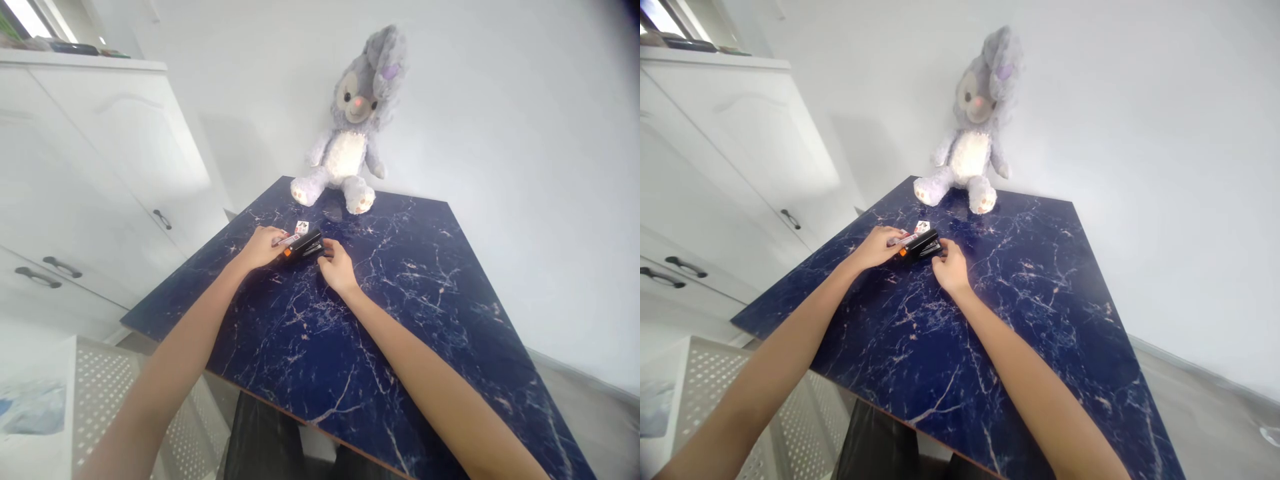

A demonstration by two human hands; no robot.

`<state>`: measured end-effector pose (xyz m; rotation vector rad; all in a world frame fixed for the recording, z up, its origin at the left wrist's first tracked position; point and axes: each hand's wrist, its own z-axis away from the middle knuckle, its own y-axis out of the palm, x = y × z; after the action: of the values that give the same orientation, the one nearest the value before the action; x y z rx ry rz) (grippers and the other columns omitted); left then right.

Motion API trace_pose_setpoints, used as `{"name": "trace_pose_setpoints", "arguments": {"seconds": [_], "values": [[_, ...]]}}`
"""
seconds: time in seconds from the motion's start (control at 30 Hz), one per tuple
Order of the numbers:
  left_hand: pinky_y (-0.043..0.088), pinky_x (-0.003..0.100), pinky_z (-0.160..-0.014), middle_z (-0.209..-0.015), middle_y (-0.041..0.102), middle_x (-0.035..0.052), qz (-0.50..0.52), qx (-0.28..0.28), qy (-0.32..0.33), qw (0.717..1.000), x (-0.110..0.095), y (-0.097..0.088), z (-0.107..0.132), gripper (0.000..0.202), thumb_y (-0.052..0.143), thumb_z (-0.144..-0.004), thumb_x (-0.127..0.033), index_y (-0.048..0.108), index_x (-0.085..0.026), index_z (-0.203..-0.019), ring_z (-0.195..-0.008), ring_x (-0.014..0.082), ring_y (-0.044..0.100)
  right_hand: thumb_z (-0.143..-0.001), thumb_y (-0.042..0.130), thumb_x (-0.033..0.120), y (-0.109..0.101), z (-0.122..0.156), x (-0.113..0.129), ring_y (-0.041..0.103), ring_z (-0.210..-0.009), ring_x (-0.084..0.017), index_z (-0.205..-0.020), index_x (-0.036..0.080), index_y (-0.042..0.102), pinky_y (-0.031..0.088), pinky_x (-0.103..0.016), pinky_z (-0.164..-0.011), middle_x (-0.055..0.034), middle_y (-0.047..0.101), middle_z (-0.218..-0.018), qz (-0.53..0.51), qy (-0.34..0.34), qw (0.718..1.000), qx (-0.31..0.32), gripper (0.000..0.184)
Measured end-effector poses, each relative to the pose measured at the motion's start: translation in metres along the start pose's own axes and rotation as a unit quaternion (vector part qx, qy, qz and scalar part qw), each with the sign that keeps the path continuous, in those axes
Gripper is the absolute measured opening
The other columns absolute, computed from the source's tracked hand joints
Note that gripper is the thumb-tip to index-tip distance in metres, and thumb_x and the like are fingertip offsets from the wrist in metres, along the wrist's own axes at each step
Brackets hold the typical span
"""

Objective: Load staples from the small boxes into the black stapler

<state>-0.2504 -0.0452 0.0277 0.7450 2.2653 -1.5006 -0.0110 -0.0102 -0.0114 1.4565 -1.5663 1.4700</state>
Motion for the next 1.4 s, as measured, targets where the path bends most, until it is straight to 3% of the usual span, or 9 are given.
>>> {"name": "trace_pose_setpoints", "arguments": {"seconds": [0.23,0.37,0.47,0.57,0.7,0.77,0.97,1.13,1.4], "values": [[0.053,0.037,-0.089,-0.112,0.077,0.0066,0.005,0.002,-0.120,0.993,-0.013,-0.022,0.002,0.034,0.070,-0.081,-0.035,0.073,-0.024,-0.113,-0.097,0.0259,0.071,-0.080,0.055,0.014,-0.001,0.000,0.001,0.070,-0.105,-0.022,-0.129,0.019,0.059,0.058,-0.040,-0.098,-0.0119,0.066,-0.130,0.015,-0.003,1.000,0.005,0.049],[0.052,0.034,-0.079,-0.103,0.078,0.0028,-0.031,0.143,-0.185,0.972,-0.004,-0.048,0.004,0.029,0.067,-0.082,-0.047,0.077,-0.026,-0.100,-0.094,0.0261,0.071,-0.081,0.055,0.014,0.000,0.000,0.001,0.070,-0.103,-0.023,-0.128,0.019,0.059,0.058,-0.041,-0.097,-0.0123,0.066,-0.128,0.027,-0.004,1.000,0.006,0.048],[0.049,0.033,-0.073,-0.096,0.078,0.0016,-0.077,0.219,-0.164,0.959,0.005,-0.055,0.008,0.026,0.066,-0.082,-0.047,0.079,-0.029,-0.097,-0.086,0.0249,0.071,-0.081,0.055,0.015,0.000,0.000,0.002,0.070,-0.102,-0.023,-0.127,0.019,0.060,0.057,-0.041,-0.097,-0.0125,0.066,-0.127,0.028,-0.010,1.000,0.004,0.047],[0.047,0.033,-0.073,-0.093,0.076,0.0027,-0.102,0.143,-0.103,0.979,0.005,-0.051,0.009,0.021,0.067,-0.083,-0.043,0.077,-0.027,-0.093,-0.082,0.0228,0.069,-0.081,0.055,0.017,0.000,0.001,0.004,0.069,-0.103,-0.023,-0.124,0.018,0.060,0.058,-0.040,-0.093,-0.0136,0.065,-0.127,0.027,-0.020,0.999,0.000,0.043],[0.045,0.031,-0.070,-0.082,0.072,0.0048,-0.110,-0.094,-0.030,0.989,-0.018,-0.033,0.008,0.023,0.059,-0.092,-0.039,0.069,-0.020,-0.084,-0.074,0.0191,0.063,-0.082,0.058,0.026,-0.001,0.004,0.009,0.066,-0.090,-0.022,-0.106,0.018,0.061,0.055,-0.039,-0.088,-0.0097,0.067,-0.105,0.050,-0.052,0.996,-0.047,0.026],[0.044,0.031,-0.067,-0.076,0.068,0.0041,-0.113,-0.147,0.023,0.982,-0.037,-0.016,0.010,0.027,0.056,-0.096,-0.038,0.065,-0.019,-0.079,-0.070,0.0177,0.060,-0.084,0.057,0.030,-0.005,0.008,0.011,0.063,-0.080,-0.020,-0.097,0.020,0.059,0.053,-0.037,-0.082,-0.0042,0.065,-0.089,0.062,-0.066,0.994,-0.061,0.016],[0.050,0.035,-0.079,-0.077,0.068,0.0055,-0.098,0.003,0.251,0.963,-0.098,0.055,0.023,0.035,0.046,-0.103,-0.033,0.065,-0.020,-0.077,-0.078,0.0198,0.062,-0.085,0.056,0.028,-0.056,0.038,0.008,0.060,-0.078,-0.021,-0.090,0.022,0.058,0.051,-0.037,-0.078,-0.0037,0.063,-0.085,0.141,-0.159,0.977,-0.009,0.009],[0.045,0.048,-0.112,-0.143,0.062,0.0141,-0.087,0.062,0.243,0.964,-0.116,0.100,0.019,0.038,0.048,-0.105,-0.035,0.064,-0.017,-0.134,-0.134,0.0292,0.055,-0.093,0.050,0.027,-0.112,0.053,-0.013,0.057,-0.124,-0.031,-0.135,0.017,0.055,0.047,-0.049,-0.106,-0.0166,0.062,-0.132,0.246,-0.186,0.950,-0.054,0.043],[0.040,0.052,-0.118,-0.152,0.055,0.0153,-0.097,0.148,0.204,0.963,-0.112,0.110,0.007,0.043,0.047,-0.105,-0.039,0.065,-0.016,-0.138,-0.143,0.0312,0.048,-0.103,0.043,0.039,-0.123,0.040,-0.045,0.047,-0.140,-0.038,-0.138,0.015,0.062,0.040,-0.056,-0.114,-0.0172,0.057,-0.148,0.435,-0.143,0.887,0.060,0.047]]}}
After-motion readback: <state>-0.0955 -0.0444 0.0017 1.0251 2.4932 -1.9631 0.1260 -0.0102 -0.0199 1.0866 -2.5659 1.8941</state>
